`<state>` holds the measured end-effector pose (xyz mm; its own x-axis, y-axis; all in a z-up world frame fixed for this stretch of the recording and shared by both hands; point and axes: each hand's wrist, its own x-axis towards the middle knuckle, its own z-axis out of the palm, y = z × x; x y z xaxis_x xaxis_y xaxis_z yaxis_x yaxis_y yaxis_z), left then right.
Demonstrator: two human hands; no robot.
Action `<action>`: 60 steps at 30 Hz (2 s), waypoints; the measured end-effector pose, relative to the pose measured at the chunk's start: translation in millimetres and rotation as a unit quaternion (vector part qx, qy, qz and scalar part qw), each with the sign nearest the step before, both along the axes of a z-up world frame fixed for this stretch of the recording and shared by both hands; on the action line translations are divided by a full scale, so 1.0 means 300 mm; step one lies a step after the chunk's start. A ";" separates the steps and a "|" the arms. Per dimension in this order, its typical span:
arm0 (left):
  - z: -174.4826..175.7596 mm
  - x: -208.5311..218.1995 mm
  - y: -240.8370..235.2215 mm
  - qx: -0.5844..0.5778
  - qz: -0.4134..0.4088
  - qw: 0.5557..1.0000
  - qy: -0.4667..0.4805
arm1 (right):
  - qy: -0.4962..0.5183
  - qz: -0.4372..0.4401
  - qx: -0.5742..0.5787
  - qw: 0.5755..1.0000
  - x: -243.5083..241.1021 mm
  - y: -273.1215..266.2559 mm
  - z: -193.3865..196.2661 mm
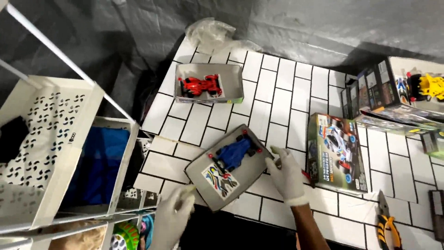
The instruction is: Assembling a mini 4WD model car by installing internal drivetrain components like gears, axles, and motor into the chassis.
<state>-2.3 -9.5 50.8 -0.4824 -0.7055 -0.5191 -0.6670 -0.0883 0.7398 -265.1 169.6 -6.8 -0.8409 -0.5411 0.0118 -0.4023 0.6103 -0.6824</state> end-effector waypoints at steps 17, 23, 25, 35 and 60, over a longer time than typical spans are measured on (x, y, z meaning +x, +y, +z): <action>-0.145 -0.515 0.064 -0.550 -0.295 0.781 0.005 | 0.113 -0.014 -0.069 0.991 -0.165 -0.078 -0.081; -0.165 -0.526 0.040 -0.441 -0.289 0.850 -0.008 | 0.124 0.046 -0.080 0.988 -0.241 -0.130 -0.121; -0.151 -0.525 0.022 -0.389 -0.283 0.877 0.015 | 0.111 0.066 -0.087 0.988 -0.255 -0.146 -0.107; -0.221 -0.527 0.027 -0.289 -0.288 0.913 0.025 | 0.065 0.097 -0.122 0.986 -0.334 -0.197 -0.196; -0.047 -0.487 0.139 -0.250 -0.239 0.934 -0.090 | 0.258 0.237 0.031 0.936 -0.213 -0.161 -0.145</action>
